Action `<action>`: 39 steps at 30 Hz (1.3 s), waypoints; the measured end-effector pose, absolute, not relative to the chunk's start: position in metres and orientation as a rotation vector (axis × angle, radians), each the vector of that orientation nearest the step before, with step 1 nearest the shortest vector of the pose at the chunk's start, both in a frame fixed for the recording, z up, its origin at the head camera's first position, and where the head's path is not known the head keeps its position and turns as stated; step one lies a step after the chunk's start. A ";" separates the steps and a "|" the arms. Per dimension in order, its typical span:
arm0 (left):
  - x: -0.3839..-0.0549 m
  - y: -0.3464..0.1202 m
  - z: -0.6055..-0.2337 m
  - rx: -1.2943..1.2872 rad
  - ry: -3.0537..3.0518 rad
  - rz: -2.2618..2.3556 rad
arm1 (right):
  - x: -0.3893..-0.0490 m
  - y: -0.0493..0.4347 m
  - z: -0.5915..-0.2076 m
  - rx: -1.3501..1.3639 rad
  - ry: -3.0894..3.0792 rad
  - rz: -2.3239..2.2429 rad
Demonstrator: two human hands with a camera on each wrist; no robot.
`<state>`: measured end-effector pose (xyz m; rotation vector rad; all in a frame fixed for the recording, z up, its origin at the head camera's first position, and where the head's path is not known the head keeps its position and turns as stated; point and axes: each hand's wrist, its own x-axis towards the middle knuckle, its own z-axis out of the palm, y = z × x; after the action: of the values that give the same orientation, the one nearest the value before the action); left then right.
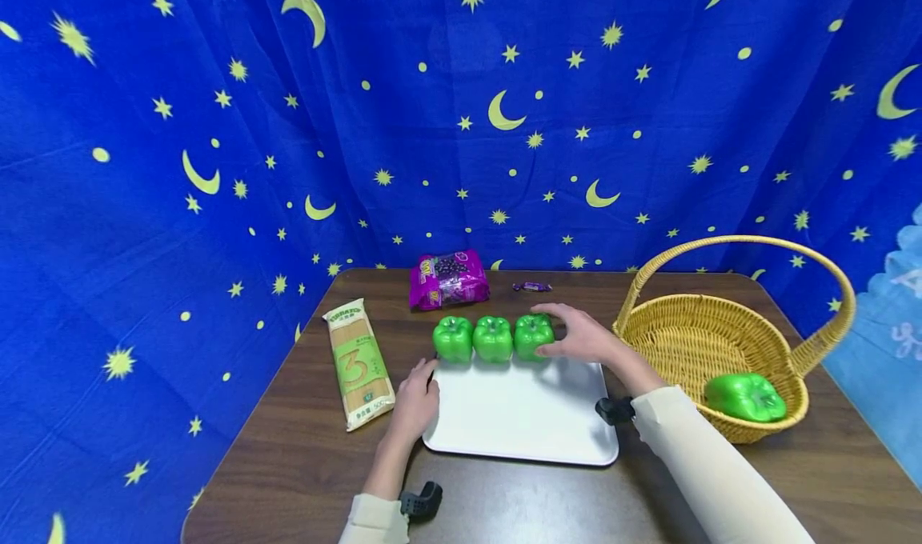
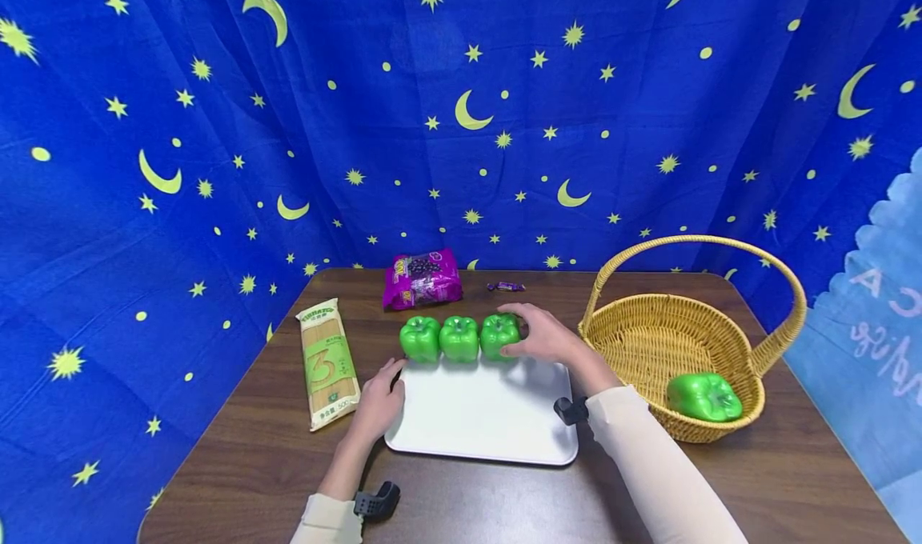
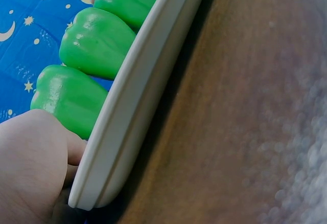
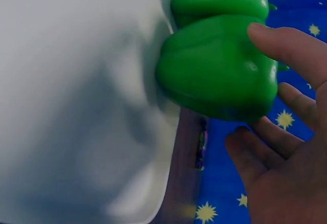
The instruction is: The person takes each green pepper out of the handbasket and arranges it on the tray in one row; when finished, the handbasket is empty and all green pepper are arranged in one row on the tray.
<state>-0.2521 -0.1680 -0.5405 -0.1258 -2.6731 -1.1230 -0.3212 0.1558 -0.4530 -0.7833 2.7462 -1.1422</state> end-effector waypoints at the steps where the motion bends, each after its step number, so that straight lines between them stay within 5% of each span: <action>1: -0.252 -0.168 -0.541 -0.124 -2.675 -1.119 | -0.321 0.158 -0.451 -0.789 2.750 -1.139; 20: -0.251 -0.168 -0.540 -0.112 -2.667 -1.124 | -0.289 0.215 -0.388 -0.845 2.776 -1.129; 39: -0.252 -0.167 -0.540 -0.083 -2.690 -1.139 | -0.256 0.300 -0.374 -0.795 2.854 -0.919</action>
<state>-0.2522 -0.1669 -0.5402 -0.0833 -2.6900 -1.1386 -0.2560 0.2996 -0.3738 -0.7954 2.8539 -0.9188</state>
